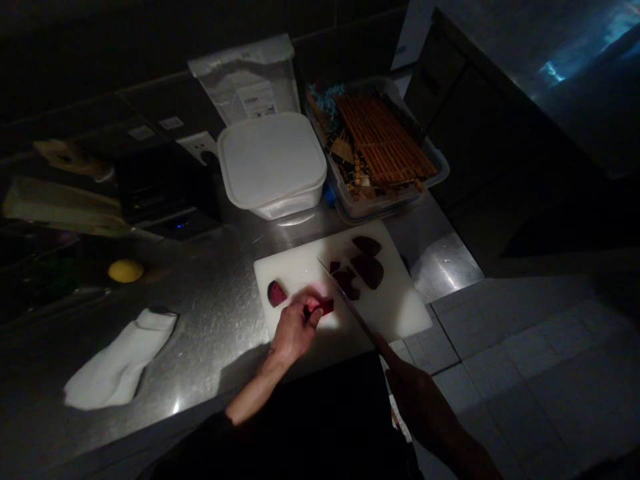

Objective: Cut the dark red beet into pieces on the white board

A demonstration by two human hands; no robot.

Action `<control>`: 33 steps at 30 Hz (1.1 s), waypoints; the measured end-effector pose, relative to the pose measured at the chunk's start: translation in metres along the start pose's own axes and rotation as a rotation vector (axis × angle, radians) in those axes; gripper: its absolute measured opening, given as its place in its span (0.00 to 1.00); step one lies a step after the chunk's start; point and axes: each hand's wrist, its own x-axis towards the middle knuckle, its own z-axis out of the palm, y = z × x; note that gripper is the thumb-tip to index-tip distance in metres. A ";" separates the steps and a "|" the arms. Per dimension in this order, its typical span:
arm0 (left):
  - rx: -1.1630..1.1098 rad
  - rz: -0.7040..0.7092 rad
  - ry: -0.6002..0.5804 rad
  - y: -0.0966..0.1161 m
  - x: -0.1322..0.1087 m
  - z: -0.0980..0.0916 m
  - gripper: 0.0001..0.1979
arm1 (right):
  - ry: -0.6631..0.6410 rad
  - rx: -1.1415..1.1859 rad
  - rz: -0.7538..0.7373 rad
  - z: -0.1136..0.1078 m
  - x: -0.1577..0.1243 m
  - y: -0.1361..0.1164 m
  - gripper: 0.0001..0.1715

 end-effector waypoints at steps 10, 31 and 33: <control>0.493 0.214 0.186 -0.016 -0.005 0.016 0.16 | -0.004 -0.036 0.190 -0.004 -0.036 0.025 0.33; 0.302 0.791 -0.004 -0.063 0.001 0.021 0.22 | -0.106 -0.563 -0.111 -0.018 -0.014 0.027 0.49; 0.290 0.793 0.007 -0.064 0.001 0.021 0.22 | -0.110 -0.607 -0.115 -0.018 -0.013 0.028 0.51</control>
